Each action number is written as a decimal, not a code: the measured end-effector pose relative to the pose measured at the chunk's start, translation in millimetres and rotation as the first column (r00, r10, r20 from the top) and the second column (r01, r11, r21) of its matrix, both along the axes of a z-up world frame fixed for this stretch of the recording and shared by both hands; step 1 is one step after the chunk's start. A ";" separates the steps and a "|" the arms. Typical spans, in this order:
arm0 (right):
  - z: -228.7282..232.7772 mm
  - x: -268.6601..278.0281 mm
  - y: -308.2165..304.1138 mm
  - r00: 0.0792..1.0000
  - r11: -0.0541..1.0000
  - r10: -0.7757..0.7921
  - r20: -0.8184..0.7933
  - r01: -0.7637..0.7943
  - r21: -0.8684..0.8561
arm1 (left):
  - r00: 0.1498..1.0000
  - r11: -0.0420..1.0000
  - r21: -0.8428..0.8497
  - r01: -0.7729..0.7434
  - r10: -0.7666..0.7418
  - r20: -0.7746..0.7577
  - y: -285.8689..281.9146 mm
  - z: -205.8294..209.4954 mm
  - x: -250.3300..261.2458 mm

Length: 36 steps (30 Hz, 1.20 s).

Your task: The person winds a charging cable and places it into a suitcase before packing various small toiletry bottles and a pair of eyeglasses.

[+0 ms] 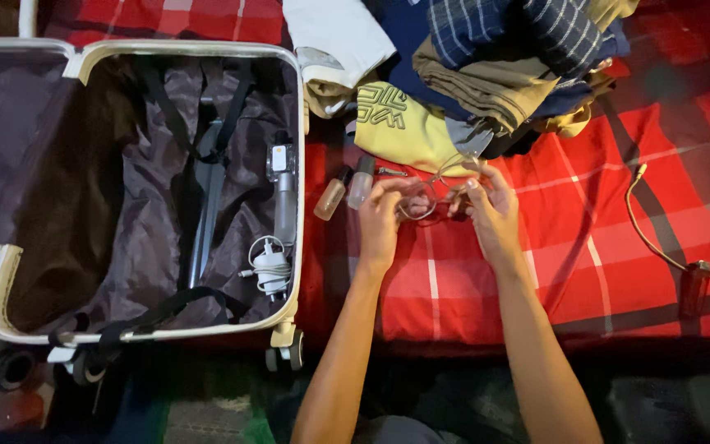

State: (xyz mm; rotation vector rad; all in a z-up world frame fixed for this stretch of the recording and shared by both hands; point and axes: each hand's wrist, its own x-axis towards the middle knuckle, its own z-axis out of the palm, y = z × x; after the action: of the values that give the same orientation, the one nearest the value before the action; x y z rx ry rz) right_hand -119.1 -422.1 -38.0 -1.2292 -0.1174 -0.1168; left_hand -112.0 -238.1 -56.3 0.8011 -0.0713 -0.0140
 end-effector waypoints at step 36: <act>127.3 70.9 193.6 0.924 0.816 0.344 0.168 -0.207 -0.539 | 0.949 0.595 0.740 0.314 -0.233 -0.215 241.4 157.0 29.7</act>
State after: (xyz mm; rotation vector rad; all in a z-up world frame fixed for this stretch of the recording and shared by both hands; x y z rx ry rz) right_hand -48.1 -228.5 89.3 -1.7152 -0.5900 0.0159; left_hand -82.3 3.3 100.7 1.6576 -0.0989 -0.4087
